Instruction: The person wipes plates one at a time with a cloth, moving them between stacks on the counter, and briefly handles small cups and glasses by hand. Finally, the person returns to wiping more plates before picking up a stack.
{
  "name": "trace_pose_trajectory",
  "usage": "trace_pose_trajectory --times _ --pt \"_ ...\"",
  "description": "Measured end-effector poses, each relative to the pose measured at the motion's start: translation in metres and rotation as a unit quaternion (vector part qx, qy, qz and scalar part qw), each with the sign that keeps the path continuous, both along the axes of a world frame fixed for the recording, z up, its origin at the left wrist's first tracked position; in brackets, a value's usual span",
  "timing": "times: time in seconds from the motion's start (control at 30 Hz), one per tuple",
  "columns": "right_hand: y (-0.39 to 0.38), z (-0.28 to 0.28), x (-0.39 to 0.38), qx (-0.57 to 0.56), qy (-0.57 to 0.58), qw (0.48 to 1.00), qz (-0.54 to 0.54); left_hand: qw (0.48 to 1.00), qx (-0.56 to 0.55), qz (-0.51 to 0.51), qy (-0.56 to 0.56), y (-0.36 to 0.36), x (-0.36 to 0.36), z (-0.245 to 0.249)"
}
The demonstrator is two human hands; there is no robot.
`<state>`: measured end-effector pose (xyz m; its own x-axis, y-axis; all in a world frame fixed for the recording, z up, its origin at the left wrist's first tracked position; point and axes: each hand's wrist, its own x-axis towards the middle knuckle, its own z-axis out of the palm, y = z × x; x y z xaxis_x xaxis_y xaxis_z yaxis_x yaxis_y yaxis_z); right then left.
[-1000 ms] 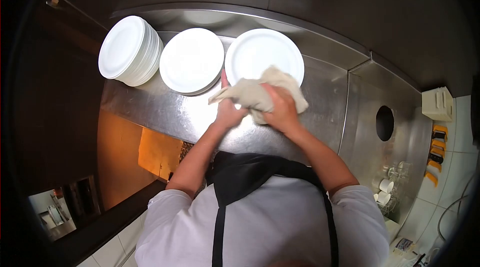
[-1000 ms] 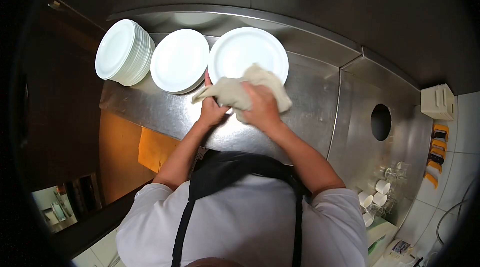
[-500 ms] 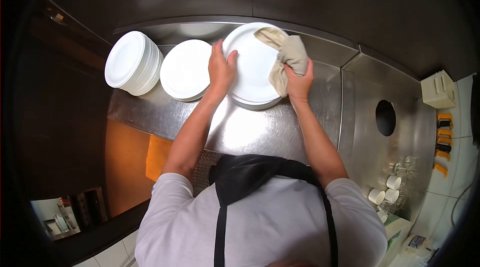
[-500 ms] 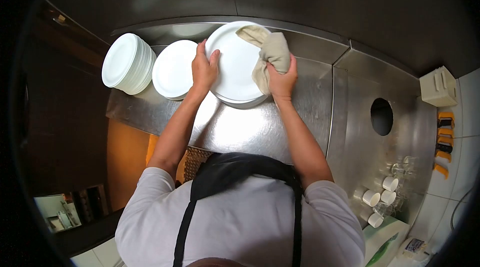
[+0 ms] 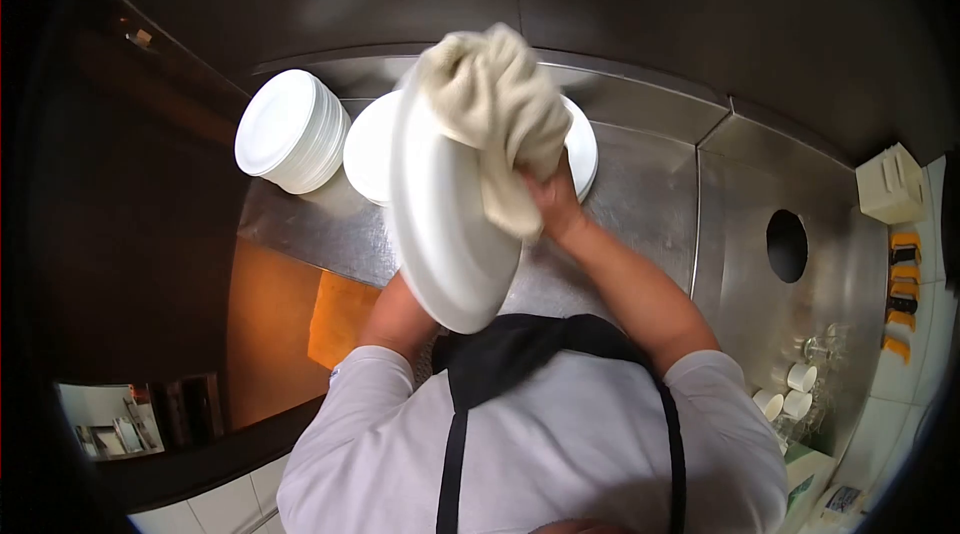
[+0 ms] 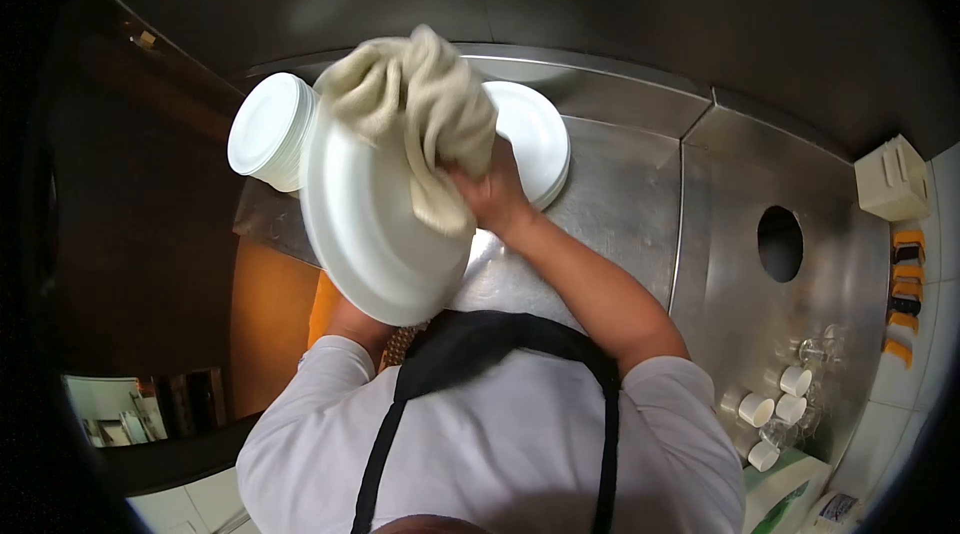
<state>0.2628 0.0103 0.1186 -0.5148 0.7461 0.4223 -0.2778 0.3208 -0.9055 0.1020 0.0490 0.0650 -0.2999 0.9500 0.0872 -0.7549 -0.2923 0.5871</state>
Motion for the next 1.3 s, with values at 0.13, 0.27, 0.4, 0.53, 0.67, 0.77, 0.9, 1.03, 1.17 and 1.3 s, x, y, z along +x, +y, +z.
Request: trace_pose_trajectory --times 0.13,0.27,0.4,0.53,0.67,0.77,0.9,1.03,1.17,1.3 --pt "-0.049 -0.014 -0.011 0.157 0.013 0.987 -0.028 0.982 0.104 -0.126 -0.098 -0.008 -0.012 -0.006" --pt "-0.045 0.048 -0.02 0.378 -0.036 0.924 -0.043 0.954 0.152 -0.226 -0.123 -0.017 -0.007 -0.009" --pt "-0.015 0.054 -0.027 0.326 -0.067 0.938 -0.097 0.934 0.177 -0.273 -0.145 -0.029 0.002 -0.008" --pt "-0.025 0.025 -0.009 0.269 -0.106 0.948 -0.133 0.924 0.194 -0.287 -0.162 -0.033 0.002 -0.007" --pt "-0.069 0.014 -0.013 0.398 -0.177 0.9 -0.027 0.917 0.202 -0.3 -0.166 -0.029 0.011 -0.003" --pt "-0.046 0.052 -0.019 0.353 -0.145 0.924 -0.01 0.971 0.106 -0.054 -0.207 -0.068 0.048 0.017" --pt "-0.034 0.032 -0.014 0.324 -0.126 0.928 -0.133 0.958 0.157 -0.057 -0.234 -0.045 0.04 0.021" --pt "-0.064 0.022 -0.013 0.419 -0.125 0.898 -0.049 0.841 0.277 -0.456 -0.088 0.013 -0.006 -0.007" --pt "-0.051 0.067 -0.028 0.439 -0.075 0.895 -0.027 0.842 0.216 -0.491 -0.055 0.008 0.02 -0.023" --pt "-0.019 0.069 -0.021 0.367 -0.082 0.924 -0.075 0.88 0.142 -0.43 -0.141 -0.028 0.033 -0.004"
